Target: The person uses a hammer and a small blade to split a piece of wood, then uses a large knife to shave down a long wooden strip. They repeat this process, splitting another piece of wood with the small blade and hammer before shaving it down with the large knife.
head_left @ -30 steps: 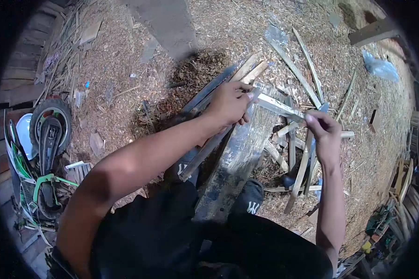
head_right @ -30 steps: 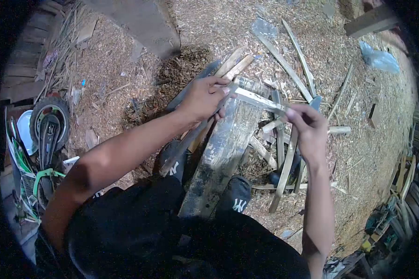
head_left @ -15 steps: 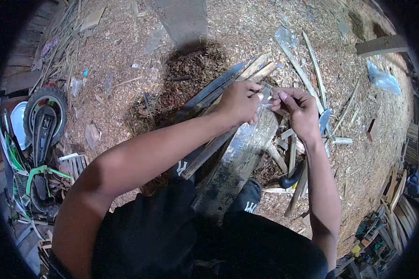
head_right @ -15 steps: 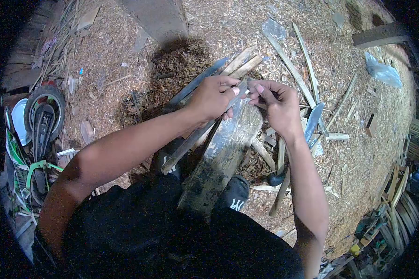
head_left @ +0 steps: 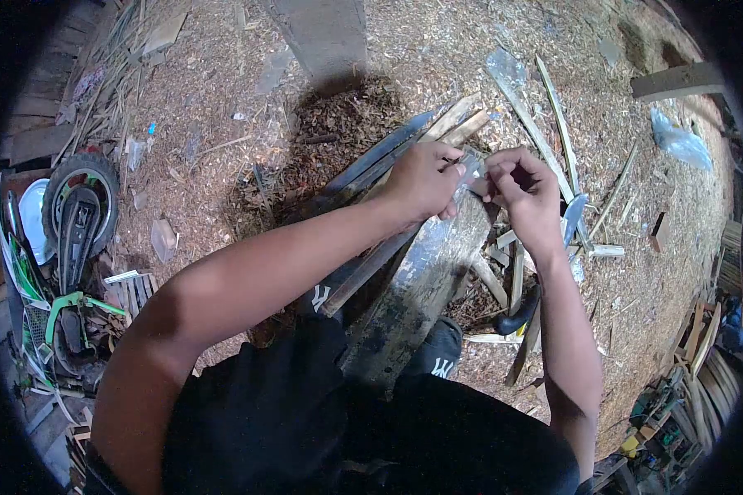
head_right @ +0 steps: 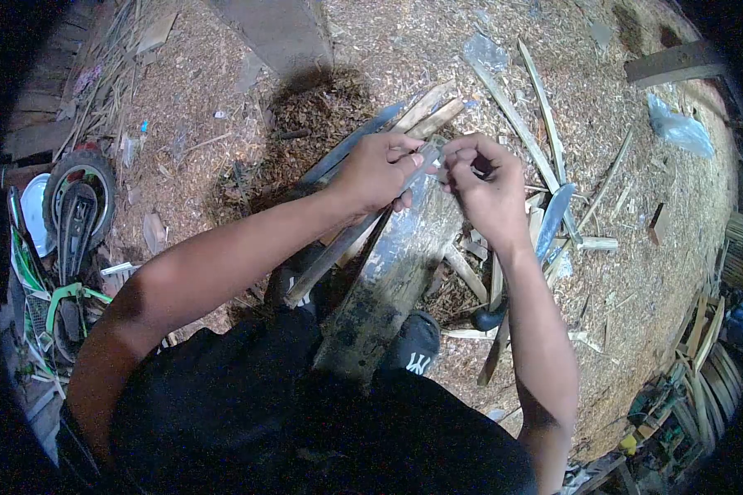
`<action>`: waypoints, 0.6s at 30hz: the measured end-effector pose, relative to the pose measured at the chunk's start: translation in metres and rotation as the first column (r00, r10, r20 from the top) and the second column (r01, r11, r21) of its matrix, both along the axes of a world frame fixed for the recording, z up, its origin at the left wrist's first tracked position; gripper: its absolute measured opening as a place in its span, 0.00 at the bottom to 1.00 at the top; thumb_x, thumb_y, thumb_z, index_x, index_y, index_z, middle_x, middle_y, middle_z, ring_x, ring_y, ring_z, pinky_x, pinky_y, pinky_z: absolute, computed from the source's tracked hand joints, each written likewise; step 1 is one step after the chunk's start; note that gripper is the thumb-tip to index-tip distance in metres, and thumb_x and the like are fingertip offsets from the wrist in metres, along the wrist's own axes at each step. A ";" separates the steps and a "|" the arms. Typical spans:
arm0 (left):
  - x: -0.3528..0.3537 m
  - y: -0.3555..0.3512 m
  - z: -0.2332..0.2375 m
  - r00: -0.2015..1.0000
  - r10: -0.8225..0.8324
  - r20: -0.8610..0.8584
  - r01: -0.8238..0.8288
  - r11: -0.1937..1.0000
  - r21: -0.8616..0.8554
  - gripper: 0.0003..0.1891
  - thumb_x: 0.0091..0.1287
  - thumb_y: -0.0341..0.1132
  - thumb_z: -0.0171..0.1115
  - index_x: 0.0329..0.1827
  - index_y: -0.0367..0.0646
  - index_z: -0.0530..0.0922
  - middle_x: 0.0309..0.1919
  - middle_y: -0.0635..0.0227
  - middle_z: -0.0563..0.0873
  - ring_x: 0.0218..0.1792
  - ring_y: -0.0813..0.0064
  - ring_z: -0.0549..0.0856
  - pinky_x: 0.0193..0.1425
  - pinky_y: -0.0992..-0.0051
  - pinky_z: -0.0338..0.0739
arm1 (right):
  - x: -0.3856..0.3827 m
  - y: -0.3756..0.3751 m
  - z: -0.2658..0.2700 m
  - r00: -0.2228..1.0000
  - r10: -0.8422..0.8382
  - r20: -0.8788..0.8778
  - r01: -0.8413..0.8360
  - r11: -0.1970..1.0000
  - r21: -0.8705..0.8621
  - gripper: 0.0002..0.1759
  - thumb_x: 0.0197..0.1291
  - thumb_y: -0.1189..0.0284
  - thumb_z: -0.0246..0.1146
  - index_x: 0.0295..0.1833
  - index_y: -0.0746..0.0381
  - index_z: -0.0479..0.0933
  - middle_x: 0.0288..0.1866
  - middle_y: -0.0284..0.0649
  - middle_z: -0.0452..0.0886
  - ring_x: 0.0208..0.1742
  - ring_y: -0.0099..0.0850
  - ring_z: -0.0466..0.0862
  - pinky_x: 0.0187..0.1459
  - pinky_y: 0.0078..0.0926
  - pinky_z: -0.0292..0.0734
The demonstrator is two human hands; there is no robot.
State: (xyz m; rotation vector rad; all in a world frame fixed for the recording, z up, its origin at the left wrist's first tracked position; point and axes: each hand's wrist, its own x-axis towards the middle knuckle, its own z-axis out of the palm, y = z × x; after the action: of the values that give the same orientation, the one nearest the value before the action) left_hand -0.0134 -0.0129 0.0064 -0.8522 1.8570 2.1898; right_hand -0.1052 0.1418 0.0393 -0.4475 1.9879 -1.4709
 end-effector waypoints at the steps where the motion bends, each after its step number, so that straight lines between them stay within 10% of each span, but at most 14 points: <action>1: 0.000 0.000 0.001 1.000 0.010 0.011 -0.010 1.000 0.004 0.19 0.78 0.29 0.56 0.67 0.29 0.72 0.44 0.54 0.90 0.18 0.76 0.82 0.19 0.75 0.76 | 0.001 -0.001 0.002 1.000 -0.012 0.022 0.012 1.000 0.001 0.10 0.68 0.82 0.59 0.51 0.72 0.82 0.36 0.38 0.85 0.37 0.24 0.87 0.42 0.22 0.84; 18: 0.001 -0.001 0.001 1.000 -0.015 0.026 0.015 1.000 -0.020 0.20 0.77 0.30 0.57 0.68 0.28 0.72 0.46 0.54 0.90 0.19 0.77 0.81 0.19 0.76 0.76 | -0.007 -0.007 -0.022 0.877 0.065 -0.477 -0.067 0.998 0.013 0.11 0.62 0.79 0.68 0.49 0.62 0.89 0.43 0.42 0.88 0.46 0.34 0.87 0.53 0.29 0.79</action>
State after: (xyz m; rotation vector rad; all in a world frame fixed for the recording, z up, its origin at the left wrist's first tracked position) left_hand -0.0128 -0.0144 0.0078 -0.8634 1.8700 2.1444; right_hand -0.1119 0.1352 0.0177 -0.9494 2.3145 -1.4167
